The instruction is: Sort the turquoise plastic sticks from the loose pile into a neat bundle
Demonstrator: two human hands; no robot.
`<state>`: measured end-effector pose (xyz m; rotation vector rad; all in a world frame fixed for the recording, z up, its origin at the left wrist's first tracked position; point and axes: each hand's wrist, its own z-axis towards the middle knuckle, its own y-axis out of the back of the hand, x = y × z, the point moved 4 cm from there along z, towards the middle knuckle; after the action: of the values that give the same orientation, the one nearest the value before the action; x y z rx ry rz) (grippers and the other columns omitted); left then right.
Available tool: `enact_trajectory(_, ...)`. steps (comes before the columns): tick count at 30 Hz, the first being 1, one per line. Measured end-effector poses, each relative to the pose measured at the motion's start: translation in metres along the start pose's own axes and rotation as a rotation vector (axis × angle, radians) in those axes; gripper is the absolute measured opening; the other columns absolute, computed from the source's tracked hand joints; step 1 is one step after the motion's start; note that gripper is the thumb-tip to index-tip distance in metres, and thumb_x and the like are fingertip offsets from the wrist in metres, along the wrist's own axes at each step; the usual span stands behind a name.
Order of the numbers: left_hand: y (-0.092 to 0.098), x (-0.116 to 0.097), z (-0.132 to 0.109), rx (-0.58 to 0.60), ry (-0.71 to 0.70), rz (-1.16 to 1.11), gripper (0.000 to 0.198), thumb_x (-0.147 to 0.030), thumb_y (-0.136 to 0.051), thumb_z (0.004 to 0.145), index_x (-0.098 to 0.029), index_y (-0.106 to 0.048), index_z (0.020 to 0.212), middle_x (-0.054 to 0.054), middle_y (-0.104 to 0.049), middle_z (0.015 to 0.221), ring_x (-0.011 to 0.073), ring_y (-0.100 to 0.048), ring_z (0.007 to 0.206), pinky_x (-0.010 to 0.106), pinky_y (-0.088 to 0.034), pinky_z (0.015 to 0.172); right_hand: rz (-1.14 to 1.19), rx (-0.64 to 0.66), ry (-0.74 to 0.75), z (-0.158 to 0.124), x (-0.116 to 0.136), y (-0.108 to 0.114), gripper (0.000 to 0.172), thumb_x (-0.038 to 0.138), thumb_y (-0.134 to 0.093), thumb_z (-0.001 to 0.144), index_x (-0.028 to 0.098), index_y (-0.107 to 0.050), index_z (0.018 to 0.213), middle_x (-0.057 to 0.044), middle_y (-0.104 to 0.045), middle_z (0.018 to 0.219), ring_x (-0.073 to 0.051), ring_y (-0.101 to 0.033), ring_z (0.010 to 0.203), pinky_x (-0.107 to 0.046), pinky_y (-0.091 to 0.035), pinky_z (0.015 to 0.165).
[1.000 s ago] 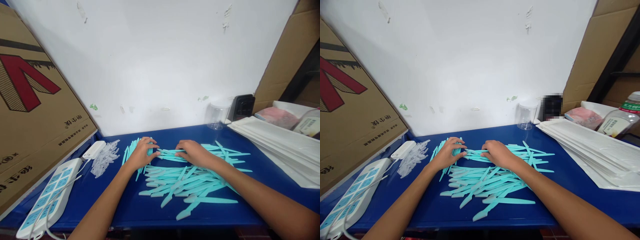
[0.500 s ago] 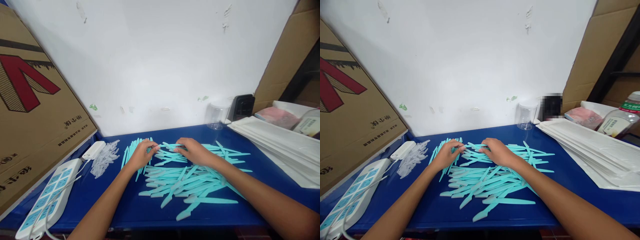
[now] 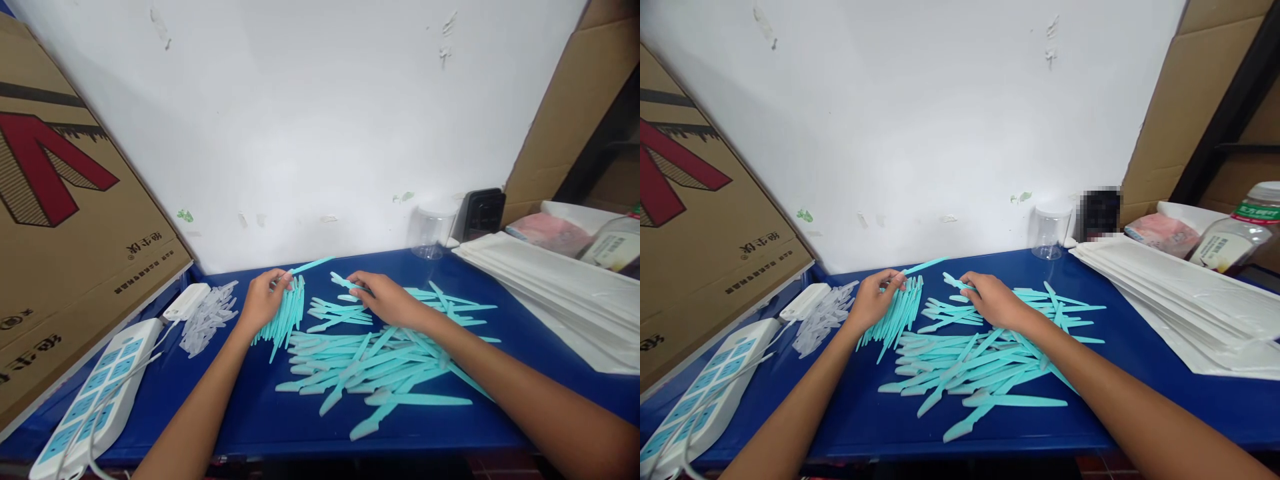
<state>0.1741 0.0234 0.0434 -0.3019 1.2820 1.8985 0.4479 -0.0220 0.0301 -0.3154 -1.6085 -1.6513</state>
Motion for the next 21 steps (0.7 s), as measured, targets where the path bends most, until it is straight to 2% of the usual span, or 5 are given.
enact_trajectory(4, -0.002, 0.004, 0.001, -0.022, 0.039, -0.181, 0.039, -0.051, -0.054, 0.097, -0.017, -0.072, 0.089, 0.005, -0.075, 0.079, 0.0189, -0.067, 0.075, 0.028, -0.049, 0.072, 0.017, -0.01, 0.093, -0.002, 0.008, -0.001, 0.028, 0.039, -0.041, 0.103, 0.02, -0.06, 0.096, -0.003, -0.06, 0.079, -0.016, -0.048, 0.063, -0.027, -0.035, 0.057)
enact_trajectory(7, -0.012, -0.003, -0.003, 0.018, 0.061, -0.265, 0.041, -0.052, -0.057, 0.095, -0.016, -0.074, 0.091, 0.006, -0.075, 0.078, 0.0191, -0.067, 0.073, 0.028, -0.05, 0.071, 0.054, -0.007, 0.148, -0.003, 0.014, -0.003, 0.032, 0.039, -0.04, 0.104, 0.02, -0.056, 0.084, 0.0, -0.054, 0.072, -0.014, -0.042, 0.06, -0.027, -0.033, 0.056)
enact_trajectory(12, -0.033, -0.02, -0.011, 0.132, 0.088, -0.361, 0.04, -0.051, -0.06, 0.094, -0.015, -0.077, 0.091, 0.007, -0.075, 0.076, 0.02, -0.068, 0.074, 0.029, -0.051, 0.072, 0.108, 0.027, 0.207, -0.005, 0.02, -0.008, 0.033, 0.04, -0.039, 0.105, 0.021, -0.064, 0.099, -0.003, -0.064, 0.082, -0.016, -0.049, 0.065, -0.027, -0.036, 0.06)
enact_trajectory(16, -0.044, -0.026, -0.017, 0.211, 0.117, -0.44, 0.039, -0.051, -0.063, 0.092, -0.015, -0.077, 0.094, 0.007, -0.076, 0.077, 0.0204, -0.068, 0.073, 0.029, -0.051, 0.069, 0.075, -0.007, 0.226, -0.007, 0.021, -0.012, 0.031, 0.039, -0.04, 0.105, 0.022, -0.059, 0.123, -0.004, -0.066, 0.086, -0.016, -0.052, 0.064, -0.027, -0.037, 0.061)
enact_trajectory(21, -0.044, -0.031, -0.018, 0.228, 0.151, -0.5, 0.041, -0.054, -0.065, 0.09, -0.014, -0.077, 0.089, 0.007, -0.074, 0.073, 0.0173, -0.063, 0.064, 0.028, -0.05, 0.063, 0.061, -0.082, 0.232, -0.007, 0.021, -0.016, 0.024, 0.036, -0.041, 0.105, 0.023, -0.052, 0.122, -0.003, -0.066, 0.082, -0.016, -0.052, 0.06, -0.027, -0.036, 0.059)
